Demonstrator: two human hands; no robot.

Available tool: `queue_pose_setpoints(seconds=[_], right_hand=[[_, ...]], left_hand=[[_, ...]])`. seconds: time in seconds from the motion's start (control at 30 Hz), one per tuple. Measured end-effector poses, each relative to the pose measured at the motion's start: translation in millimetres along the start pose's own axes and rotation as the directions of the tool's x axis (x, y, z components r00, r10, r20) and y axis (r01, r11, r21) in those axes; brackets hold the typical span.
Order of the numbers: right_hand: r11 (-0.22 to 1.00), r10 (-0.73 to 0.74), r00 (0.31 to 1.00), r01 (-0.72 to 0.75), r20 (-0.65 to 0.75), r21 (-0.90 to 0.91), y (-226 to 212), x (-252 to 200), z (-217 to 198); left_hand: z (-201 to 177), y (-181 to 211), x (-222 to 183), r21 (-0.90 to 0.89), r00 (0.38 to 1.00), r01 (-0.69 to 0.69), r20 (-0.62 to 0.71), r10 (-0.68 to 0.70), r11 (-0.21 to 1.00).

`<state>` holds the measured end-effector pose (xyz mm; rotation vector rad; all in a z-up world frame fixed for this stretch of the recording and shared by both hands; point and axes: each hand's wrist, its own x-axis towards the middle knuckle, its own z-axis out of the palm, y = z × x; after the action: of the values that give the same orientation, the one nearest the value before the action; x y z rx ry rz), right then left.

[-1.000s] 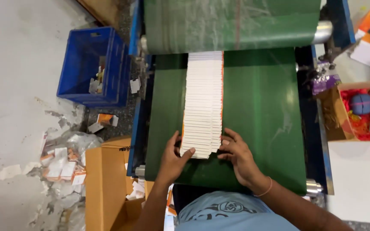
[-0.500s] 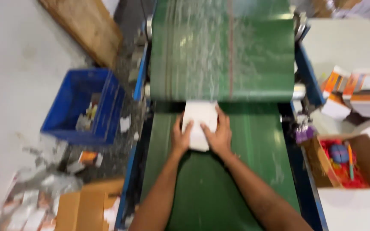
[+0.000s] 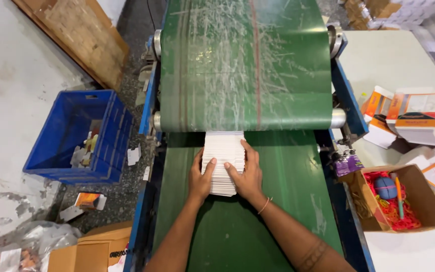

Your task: Picking up, inspecting, and stacking cardboard box packaging from a moving conveyor belt.

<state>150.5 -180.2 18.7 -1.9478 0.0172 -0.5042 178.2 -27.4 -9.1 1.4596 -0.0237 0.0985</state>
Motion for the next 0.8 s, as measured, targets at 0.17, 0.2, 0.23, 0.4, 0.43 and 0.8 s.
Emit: queue_pose_setpoints(seconds=[0.17,0.2,0.23,0.4,0.43,0.8], right_hand=[[1.000,0.018,1.000,-0.018,0.001,-0.017,2,-5,1],[0.999,0.022,1.000,-0.022,-0.003,-0.027,3,-4,1],[0.999,0.009,1.000,-0.009,0.001,-0.030,3,-7,0],[1.000,0.003,1.000,-0.003,-0.015,0.011,9,-11,2],[1.000,0.001,1.000,-0.001,-0.008,0.008,5,-11,1],[0.996,0.017,1.000,-0.019,0.023,0.087,4,-19,-3]], left_hand=[[-2,-5,-4,0.008,1.000,0.001,-0.008,-0.001,1.000],[-2,-3,-4,0.022,1.000,0.008,-0.012,-0.007,1.000],[-2,-4,-6,0.014,1.000,-0.001,-0.018,0.001,1.000],[-1,5,-10,0.049,0.999,0.038,-0.032,-0.036,0.998],[-2,4,-12,0.044,0.999,0.039,-0.039,-0.037,0.998],[-4,6,-20,0.033,0.997,0.077,0.014,-0.077,0.997]])
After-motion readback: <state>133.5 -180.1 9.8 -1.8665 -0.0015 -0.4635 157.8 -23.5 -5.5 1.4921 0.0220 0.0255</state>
